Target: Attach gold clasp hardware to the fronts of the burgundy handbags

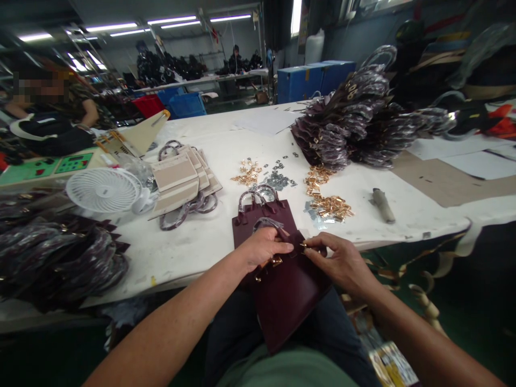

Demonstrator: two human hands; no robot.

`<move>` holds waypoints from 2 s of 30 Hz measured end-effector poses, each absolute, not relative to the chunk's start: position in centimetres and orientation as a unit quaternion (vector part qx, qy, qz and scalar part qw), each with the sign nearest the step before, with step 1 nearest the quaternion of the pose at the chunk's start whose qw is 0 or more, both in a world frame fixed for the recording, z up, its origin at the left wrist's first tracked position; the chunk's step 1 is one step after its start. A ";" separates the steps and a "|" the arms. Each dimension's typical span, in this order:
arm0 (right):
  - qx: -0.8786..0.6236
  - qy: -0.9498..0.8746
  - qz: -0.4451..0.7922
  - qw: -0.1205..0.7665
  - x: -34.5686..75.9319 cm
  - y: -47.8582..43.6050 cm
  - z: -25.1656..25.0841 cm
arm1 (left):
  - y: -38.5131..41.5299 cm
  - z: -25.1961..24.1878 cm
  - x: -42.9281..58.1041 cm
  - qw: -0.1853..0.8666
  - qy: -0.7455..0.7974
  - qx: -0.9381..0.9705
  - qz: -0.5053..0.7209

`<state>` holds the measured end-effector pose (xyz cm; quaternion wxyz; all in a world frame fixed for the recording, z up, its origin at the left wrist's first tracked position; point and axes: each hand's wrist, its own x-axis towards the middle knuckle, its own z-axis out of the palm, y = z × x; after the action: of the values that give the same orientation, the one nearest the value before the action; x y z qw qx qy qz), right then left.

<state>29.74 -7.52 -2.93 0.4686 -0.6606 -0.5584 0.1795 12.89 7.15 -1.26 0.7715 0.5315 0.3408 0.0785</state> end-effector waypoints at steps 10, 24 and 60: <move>-0.660 -0.621 0.123 0.405 29.7 -7.1 -2.8 | 6.4 -1.4 13.2 0.764 0.340 0.540 0.097; -0.657 -0.650 0.004 0.381 28.5 -7.1 -3.6 | 5.8 -0.5 13.1 0.667 0.301 0.673 0.106; -0.665 -0.582 -0.019 0.468 27.2 -7.8 -5.3 | 5.5 0.0 12.3 0.680 0.318 0.651 0.111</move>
<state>27.16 -7.76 -5.29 0.4679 -0.6651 -0.5817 -0.0191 12.28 5.46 -0.04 0.6797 0.6514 0.3183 0.1108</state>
